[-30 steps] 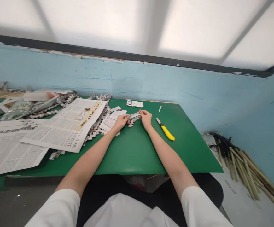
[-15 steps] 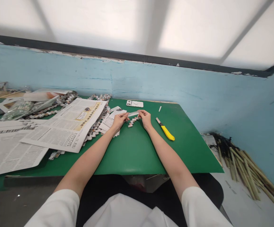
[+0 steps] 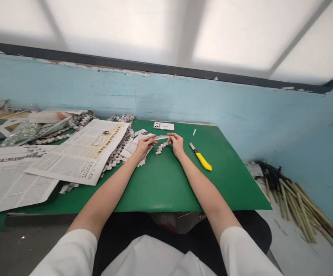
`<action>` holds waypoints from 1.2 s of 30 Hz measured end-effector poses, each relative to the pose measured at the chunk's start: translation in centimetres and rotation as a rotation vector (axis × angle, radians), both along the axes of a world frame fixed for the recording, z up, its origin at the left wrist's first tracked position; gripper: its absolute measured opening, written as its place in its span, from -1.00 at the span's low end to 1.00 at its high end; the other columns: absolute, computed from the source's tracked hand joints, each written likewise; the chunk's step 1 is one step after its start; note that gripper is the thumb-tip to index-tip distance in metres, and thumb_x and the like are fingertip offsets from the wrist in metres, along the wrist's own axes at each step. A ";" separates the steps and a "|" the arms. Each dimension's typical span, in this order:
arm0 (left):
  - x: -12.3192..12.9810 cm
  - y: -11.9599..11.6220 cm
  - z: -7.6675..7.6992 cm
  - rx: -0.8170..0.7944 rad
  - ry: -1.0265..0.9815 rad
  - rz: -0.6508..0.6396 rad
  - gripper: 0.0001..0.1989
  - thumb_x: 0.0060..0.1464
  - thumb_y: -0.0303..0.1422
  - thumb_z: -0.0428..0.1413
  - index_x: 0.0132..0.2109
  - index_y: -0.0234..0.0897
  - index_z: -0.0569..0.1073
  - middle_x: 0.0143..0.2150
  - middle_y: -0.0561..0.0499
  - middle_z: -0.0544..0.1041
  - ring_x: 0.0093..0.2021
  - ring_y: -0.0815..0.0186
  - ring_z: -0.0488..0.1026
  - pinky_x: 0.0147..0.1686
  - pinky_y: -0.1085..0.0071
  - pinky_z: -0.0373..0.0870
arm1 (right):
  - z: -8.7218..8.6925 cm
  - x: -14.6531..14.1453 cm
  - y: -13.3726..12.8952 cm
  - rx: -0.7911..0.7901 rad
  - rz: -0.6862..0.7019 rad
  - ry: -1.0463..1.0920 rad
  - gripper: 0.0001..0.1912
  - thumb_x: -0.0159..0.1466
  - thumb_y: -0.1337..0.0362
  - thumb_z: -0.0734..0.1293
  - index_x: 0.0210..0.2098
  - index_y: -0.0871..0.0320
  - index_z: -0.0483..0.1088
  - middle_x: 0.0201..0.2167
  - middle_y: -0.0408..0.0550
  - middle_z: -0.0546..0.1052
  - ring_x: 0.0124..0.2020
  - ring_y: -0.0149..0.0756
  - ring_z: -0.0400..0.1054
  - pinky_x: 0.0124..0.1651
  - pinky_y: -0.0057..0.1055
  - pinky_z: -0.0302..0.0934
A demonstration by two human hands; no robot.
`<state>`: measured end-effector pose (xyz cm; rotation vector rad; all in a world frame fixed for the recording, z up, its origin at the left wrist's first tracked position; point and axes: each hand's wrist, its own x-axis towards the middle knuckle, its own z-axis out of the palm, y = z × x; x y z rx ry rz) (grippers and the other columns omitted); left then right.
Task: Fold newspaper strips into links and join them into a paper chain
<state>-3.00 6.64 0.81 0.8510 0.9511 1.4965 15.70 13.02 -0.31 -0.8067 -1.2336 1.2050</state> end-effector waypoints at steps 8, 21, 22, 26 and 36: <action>-0.1 0.5 -0.5 0.030 0.048 0.026 -0.54 -0.14 -0.24 0.42 -0.06 -0.36 0.67 -0.33 -0.13 0.67 -0.33 0.25 0.57 -0.17 0.30 0.47 | -0.1 -0.2 0.2 0.008 -0.003 0.030 -0.72 0.13 0.19 0.32 -0.25 0.18 0.56 -0.57 -0.20 0.41 -0.54 -0.39 0.17 -0.42 -0.42 0.13; -0.2 -0.1 -0.7 0.158 0.284 -0.025 -0.39 0.04 -0.13 0.33 0.17 -0.38 0.56 -0.37 -0.11 0.65 -0.33 0.22 0.59 -0.22 0.33 0.48 | -0.1 0.1 0.2 -0.054 0.015 0.038 -0.73 0.11 0.20 0.30 -0.25 0.15 0.52 -0.59 -0.23 0.37 -0.56 -0.40 0.15 -0.44 -0.43 0.08; -0.2 0.0 -0.8 0.158 0.290 -0.035 -0.43 0.04 -0.13 0.33 0.12 -0.39 0.59 -0.35 -0.12 0.66 -0.32 0.22 0.59 -0.22 0.34 0.48 | -0.1 0.1 0.1 -0.055 0.016 0.061 -0.74 0.10 0.21 0.31 -0.26 0.15 0.52 -0.60 -0.23 0.37 -0.57 -0.40 0.14 -0.45 -0.43 0.06; -0.2 0.2 -1.1 0.159 0.303 -0.033 -0.55 0.03 -0.17 0.33 0.01 -0.37 0.66 -0.32 -0.13 0.67 -0.29 0.22 0.58 -0.21 0.33 0.49 | -0.2 0.1 0.1 -0.079 0.009 0.092 -0.80 0.07 0.24 0.30 -0.33 0.15 0.48 -0.62 -0.24 0.36 -0.59 -0.41 0.12 -0.47 -0.44 0.01; 0.1 -0.2 -0.8 0.158 0.287 -0.087 -0.60 0.15 -0.11 0.18 -0.13 -0.38 0.67 -0.34 -0.16 0.64 -0.33 0.21 0.56 -0.27 0.32 0.48 | -0.8 0.0 0.4 -0.046 -0.030 0.061 -0.87 0.08 0.25 0.27 -0.41 0.13 0.43 -0.63 -0.23 0.33 -0.59 -0.41 0.12 -0.47 -0.45 0.01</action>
